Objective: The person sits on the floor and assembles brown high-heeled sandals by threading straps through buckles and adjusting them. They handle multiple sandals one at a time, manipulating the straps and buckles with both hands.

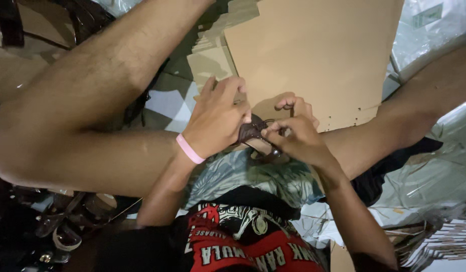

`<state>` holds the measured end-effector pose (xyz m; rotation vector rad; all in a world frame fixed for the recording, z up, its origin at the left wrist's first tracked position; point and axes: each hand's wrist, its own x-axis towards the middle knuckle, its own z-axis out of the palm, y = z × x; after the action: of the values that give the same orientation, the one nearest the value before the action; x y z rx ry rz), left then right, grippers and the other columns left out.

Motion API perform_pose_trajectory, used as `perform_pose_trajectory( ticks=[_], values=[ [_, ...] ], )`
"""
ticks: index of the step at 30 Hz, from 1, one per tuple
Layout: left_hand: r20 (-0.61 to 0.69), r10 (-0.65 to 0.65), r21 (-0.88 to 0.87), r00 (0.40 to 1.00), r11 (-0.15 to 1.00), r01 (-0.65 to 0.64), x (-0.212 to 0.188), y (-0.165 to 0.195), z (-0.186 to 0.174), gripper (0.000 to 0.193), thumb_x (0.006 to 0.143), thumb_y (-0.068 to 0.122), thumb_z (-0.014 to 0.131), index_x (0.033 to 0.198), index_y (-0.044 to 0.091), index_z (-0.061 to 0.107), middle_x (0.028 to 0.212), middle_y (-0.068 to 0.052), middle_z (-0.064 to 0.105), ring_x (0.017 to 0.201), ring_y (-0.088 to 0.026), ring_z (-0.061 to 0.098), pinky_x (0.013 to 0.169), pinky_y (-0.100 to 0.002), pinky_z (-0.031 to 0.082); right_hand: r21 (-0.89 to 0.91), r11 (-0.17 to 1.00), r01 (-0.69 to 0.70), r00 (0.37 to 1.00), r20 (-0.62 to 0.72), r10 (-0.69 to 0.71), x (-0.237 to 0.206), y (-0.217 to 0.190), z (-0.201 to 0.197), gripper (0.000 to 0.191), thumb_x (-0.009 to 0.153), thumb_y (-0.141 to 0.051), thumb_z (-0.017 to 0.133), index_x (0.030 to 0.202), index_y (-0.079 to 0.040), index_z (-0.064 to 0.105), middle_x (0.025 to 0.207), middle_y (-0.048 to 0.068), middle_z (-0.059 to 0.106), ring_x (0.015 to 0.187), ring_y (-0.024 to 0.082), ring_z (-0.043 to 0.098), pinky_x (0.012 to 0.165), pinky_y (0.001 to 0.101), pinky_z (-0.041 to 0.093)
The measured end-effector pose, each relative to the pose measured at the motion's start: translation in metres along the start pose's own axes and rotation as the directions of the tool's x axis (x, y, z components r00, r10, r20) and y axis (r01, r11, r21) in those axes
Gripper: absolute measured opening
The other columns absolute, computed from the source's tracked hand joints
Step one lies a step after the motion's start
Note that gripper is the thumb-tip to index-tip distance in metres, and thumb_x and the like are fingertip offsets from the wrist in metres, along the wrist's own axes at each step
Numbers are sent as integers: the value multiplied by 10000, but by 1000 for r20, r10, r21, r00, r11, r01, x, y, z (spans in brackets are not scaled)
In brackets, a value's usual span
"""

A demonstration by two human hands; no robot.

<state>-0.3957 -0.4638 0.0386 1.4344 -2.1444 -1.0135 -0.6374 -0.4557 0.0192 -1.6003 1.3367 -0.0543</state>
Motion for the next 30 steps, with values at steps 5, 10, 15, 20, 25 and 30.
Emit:
perform_pose_trajectory(
  ticks=[5,10,15,20,25,30],
  values=[
    [-165,-155,-100,974,985,140,-20,6,-3,324,885,205,782,1135,37,663,1256,-155,568,1135,-376,575,987,-478,463,11,994,110,986,-129,-107,-5,-6,5,125,817,-180,849,901,-96,810,1300,112,581,1245,293,514,1044,398,408],
    [-160,-325,-176,932,938,297,-44,30,16,525,878,234,780,1340,50,615,1119,-165,657,973,-394,607,858,-487,478,41,992,121,976,-190,-111,-12,-3,8,189,889,-168,819,1067,-110,797,1300,124,584,1255,309,556,1062,411,447],
    [-201,-368,-365,908,888,279,-38,26,41,335,929,134,714,1246,53,647,1098,-144,708,1021,-352,675,882,-442,514,15,992,122,968,-222,-116,-21,-2,15,223,888,-162,822,1094,-91,772,1305,146,572,1238,320,550,1048,400,458],
    [-192,-257,-448,947,881,148,-30,14,45,210,949,52,693,1158,44,669,1077,-138,710,1013,-342,699,875,-421,557,161,978,130,968,-233,-91,-26,-1,13,217,942,-103,772,1152,-60,742,1317,151,559,1174,275,618,1004,354,514],
    [-125,-8,-219,992,976,-20,-25,-5,46,342,801,-13,671,1137,51,668,1082,-159,720,942,-376,693,819,-454,551,63,967,247,935,-277,-221,-18,-2,3,353,923,-92,795,1247,-29,668,1310,155,593,1237,283,621,1057,374,519],
    [-160,-1,-329,987,943,-53,-29,-11,52,329,879,-52,637,1196,37,631,1109,-190,692,978,-389,705,835,-429,573,130,965,227,968,-143,-209,-22,-9,-2,542,844,-131,847,1310,-6,601,1259,152,624,1165,278,644,981,348,534]
  ],
)
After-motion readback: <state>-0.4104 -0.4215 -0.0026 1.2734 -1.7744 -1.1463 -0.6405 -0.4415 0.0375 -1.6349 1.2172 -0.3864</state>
